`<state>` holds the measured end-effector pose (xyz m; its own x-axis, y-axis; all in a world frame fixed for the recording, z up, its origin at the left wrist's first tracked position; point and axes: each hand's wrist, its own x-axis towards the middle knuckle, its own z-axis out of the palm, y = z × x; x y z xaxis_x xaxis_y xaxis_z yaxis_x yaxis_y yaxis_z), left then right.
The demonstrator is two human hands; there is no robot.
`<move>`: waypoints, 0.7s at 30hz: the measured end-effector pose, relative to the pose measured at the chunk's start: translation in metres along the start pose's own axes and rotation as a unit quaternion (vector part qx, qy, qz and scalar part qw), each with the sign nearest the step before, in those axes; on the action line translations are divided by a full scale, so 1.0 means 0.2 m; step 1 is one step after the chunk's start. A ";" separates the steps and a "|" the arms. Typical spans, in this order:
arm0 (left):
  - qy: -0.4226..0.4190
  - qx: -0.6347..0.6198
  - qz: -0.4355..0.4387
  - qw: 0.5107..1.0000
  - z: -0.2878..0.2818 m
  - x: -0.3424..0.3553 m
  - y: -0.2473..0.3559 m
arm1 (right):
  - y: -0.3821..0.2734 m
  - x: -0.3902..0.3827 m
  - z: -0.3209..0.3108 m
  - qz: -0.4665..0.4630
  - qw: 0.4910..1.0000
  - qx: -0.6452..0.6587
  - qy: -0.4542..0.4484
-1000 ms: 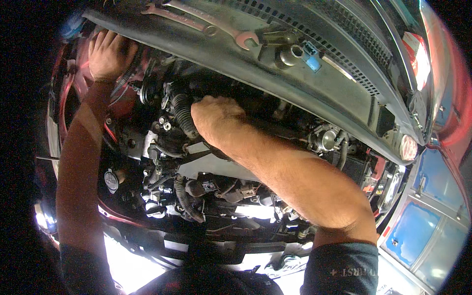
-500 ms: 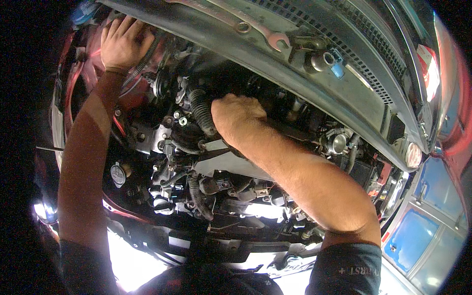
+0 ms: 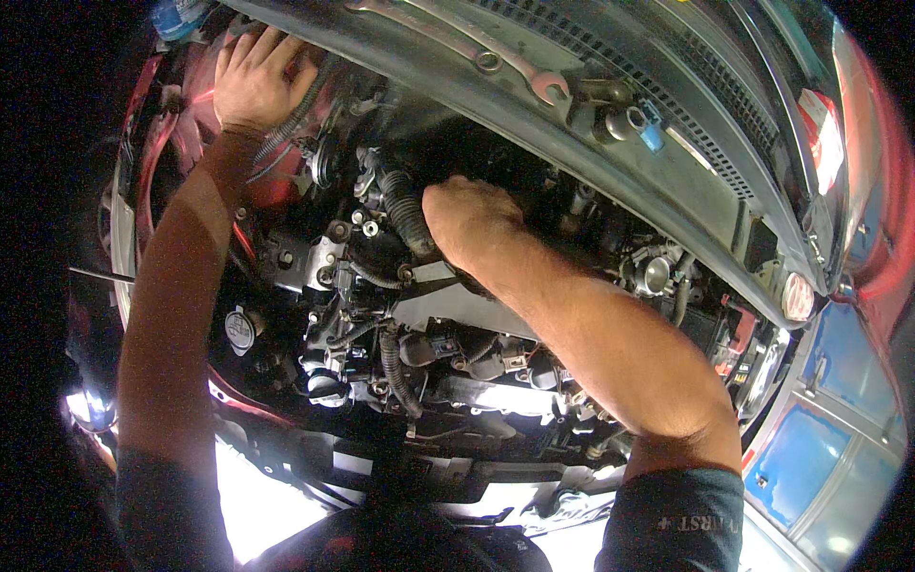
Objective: The person works on a car engine with the hood open, using a rag to wipe components and adjusting hoses and connectors. The person also uses a wrench to tighten bolts and inspects various parts of the engine bay.
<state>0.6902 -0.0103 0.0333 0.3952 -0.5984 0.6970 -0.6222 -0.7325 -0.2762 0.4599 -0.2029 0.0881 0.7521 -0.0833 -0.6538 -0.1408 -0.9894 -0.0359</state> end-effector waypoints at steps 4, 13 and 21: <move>0.007 0.014 0.007 1.000 -0.01 0.00 0.00 | 0.07 -0.01 0.01 0.020 0.999 0.046 -0.014; 0.023 -0.031 0.037 0.999 -0.01 0.00 -0.02 | 0.31 -0.93 0.25 -0.242 0.792 0.544 0.135; 0.029 0.005 0.075 0.997 -0.01 0.02 -0.03 | -0.33 -0.83 1.24 -0.351 0.760 0.502 -0.219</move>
<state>0.6935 -0.0067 0.0393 0.2584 -0.6818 0.6844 -0.6644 -0.6398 -0.3864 0.1850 -0.0945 0.0124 0.6139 0.6874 -0.3881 -0.3893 -0.1640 -0.9064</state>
